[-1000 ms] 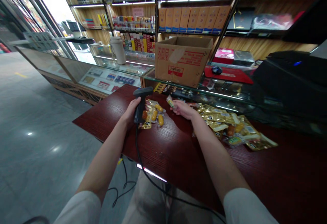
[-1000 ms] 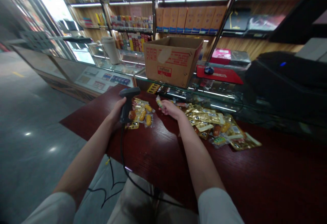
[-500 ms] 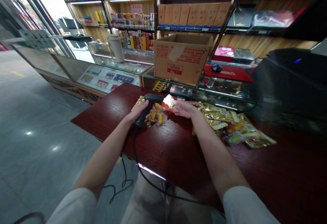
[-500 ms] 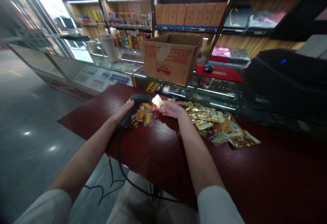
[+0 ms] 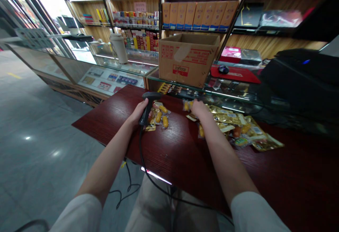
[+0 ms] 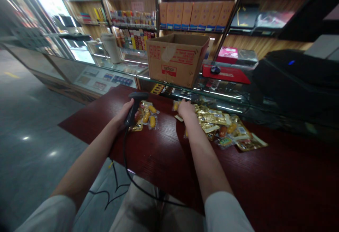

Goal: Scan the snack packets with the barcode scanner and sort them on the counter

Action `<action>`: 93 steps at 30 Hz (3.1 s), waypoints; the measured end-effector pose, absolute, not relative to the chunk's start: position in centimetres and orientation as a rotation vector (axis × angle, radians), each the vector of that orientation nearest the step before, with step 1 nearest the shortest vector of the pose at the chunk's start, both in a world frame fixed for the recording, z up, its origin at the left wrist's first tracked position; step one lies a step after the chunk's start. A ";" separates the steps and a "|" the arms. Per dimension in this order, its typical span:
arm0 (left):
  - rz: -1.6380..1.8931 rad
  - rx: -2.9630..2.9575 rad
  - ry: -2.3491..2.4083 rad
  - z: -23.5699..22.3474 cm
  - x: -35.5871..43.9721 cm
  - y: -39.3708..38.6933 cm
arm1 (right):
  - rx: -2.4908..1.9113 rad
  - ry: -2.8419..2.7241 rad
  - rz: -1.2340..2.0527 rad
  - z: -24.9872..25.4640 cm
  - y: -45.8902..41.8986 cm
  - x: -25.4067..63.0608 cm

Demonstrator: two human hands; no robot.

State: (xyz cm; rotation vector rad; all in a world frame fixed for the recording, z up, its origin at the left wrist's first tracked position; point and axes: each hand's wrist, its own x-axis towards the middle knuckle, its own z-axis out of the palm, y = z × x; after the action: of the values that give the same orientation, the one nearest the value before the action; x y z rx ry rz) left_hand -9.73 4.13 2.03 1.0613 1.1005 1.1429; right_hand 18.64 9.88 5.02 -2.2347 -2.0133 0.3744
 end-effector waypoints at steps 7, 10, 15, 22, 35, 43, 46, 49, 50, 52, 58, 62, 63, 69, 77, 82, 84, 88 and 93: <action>1.221 1.025 1.174 1.8 -10.5 4.8 | -2.130 -2.210 0.122 5.6 9.1 18.3; 1.214 1.026 1.172 1.8 -10.6 4.8 | -2.109 -2.322 0.204 5.5 8.9 18.1; 1.200 1.013 1.171 1.5 -11.0 5.1 | -2.123 -2.240 0.085 5.2 9.0 17.5; 1.152 1.014 1.160 1.3 -11.2 5.3 | -1.572 -2.368 0.400 2.7 8.1 11.9; 1.049 1.067 1.128 2.0 -10.8 4.4 | -1.766 -2.146 0.629 2.7 9.3 13.6; 0.931 1.115 1.019 2.8 -10.1 3.4 | -1.531 -1.696 1.315 2.8 10.1 15.0; 0.927 1.116 0.986 2.6 -9.9 3.5 | -1.507 -1.668 1.381 3.1 9.9 15.0; 0.952 1.114 0.932 2.4 -9.7 3.5 | -1.512 -1.690 1.375 3.4 9.6 15.0; 0.947 1.116 0.915 2.4 -9.6 3.5 | -1.515 -1.703 1.368 3.5 9.5 15.0; 0.924 1.121 0.890 2.3 -9.6 3.5 | -1.526 -1.734 1.343 3.6 9.4 15.0; 0.910 1.050 0.960 2.1 -10.3 4.0 | -1.646 -2.045 0.965 4.7 9.5 15.8; 1.010 0.977 1.088 1.8 -10.9 4.5 | -1.805 -2.172 0.341 5.4 9.6 17.2; 1.053 0.961 1.107 1.8 -11.1 4.6 | -1.860 -2.156 0.206 5.5 9.5 17.6; 1.246 0.894 1.236 1.5 -11.7 5.4 | -2.140 -2.145 -0.017 6.0 8.7 19.3; 1.319 0.853 1.330 0.6 -12.5 6.6 | -2.116 -2.256 0.059 6.3 8.4 18.2; 1.319 0.882 1.350 0.2 -12.9 6.6 | -2.210 -2.208 0.046 5.9 8.6 18.3; 1.317 0.891 1.349 0.2 -12.9 6.5 | -2.297 -2.128 0.094 6.0 8.8 18.6; 1.324 0.869 1.343 0.6 -12.7 6.2 | -2.158 -2.147 0.083 6.1 9.0 18.3; 1.313 0.855 1.335 0.9 -12.8 6.0 | -1.509 -2.539 0.537 5.1 8.8 15.5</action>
State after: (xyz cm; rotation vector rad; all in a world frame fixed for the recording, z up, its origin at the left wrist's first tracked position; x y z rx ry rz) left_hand -12.79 5.96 0.89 0.8552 1.3353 1.3126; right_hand 15.48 8.79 5.13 -1.5087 -2.5387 0.5368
